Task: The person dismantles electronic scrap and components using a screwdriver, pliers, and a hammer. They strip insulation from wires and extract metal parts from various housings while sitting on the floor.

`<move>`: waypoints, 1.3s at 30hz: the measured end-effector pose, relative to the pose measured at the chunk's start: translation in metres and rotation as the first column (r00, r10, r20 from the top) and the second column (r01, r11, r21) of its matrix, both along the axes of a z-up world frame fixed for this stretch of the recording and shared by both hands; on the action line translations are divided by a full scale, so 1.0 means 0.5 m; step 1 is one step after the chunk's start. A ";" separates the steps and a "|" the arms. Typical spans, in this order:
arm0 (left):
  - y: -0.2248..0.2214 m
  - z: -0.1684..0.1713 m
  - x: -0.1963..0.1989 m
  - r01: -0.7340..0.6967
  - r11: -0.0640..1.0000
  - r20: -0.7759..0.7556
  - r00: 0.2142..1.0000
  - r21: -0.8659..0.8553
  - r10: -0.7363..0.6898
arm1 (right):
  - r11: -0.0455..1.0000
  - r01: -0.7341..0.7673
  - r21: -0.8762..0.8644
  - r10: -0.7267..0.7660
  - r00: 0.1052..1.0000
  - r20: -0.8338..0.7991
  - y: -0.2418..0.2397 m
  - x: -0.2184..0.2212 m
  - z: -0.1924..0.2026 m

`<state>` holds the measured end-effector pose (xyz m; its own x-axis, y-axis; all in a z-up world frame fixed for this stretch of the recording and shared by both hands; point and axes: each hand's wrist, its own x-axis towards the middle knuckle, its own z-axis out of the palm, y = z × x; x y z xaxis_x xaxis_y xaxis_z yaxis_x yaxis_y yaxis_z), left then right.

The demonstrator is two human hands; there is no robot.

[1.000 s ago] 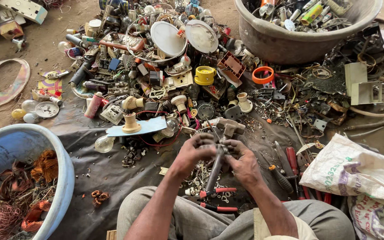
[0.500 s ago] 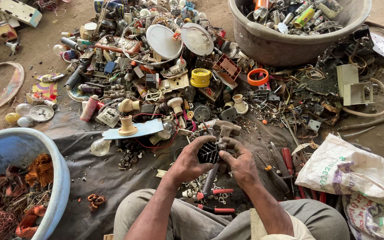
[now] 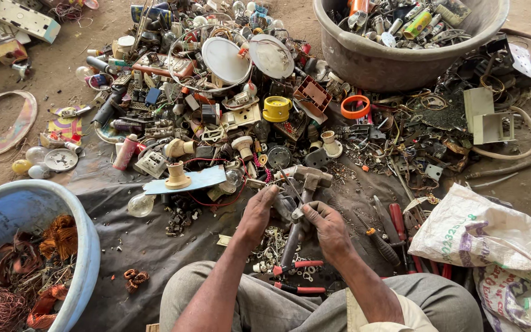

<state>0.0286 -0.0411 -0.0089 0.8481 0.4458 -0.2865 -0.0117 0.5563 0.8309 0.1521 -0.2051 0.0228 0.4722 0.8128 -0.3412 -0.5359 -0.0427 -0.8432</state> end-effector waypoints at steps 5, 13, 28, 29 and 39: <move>-0.021 0.036 0.006 -0.104 0.955 -0.100 0.986 0.278 0.136 | 0.998 0.000 -0.065 -0.017 0.967 -0.255 0.011 -0.017 0.014; -0.041 0.006 0.025 -0.435 0.877 -0.066 0.900 -0.205 0.431 | 0.968 -0.168 -0.188 0.110 0.953 -0.282 0.021 -0.059 0.007; 0.065 0.038 -0.028 -0.780 0.621 -0.057 0.625 -0.073 0.778 | 0.542 -0.043 -0.839 0.829 0.189 0.526 -0.074 0.012 -0.083; 0.068 0.035 -0.030 -0.784 0.613 -0.049 0.619 -0.099 0.784 | 0.442 -0.144 -0.885 0.892 0.173 0.417 -0.083 -0.016 -0.115; 0.103 -0.054 -0.081 -0.877 0.478 -0.007 0.479 -0.050 0.878 | 0.368 -0.146 -0.918 0.909 -0.150 0.389 -0.079 -0.125 -0.102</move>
<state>-0.0117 0.0105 -0.0360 0.0271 0.9491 -0.3139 -0.5268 0.2804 0.8024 0.0897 -0.2448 -0.0279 0.1438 0.7951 -0.5892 0.9112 -0.3386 -0.2346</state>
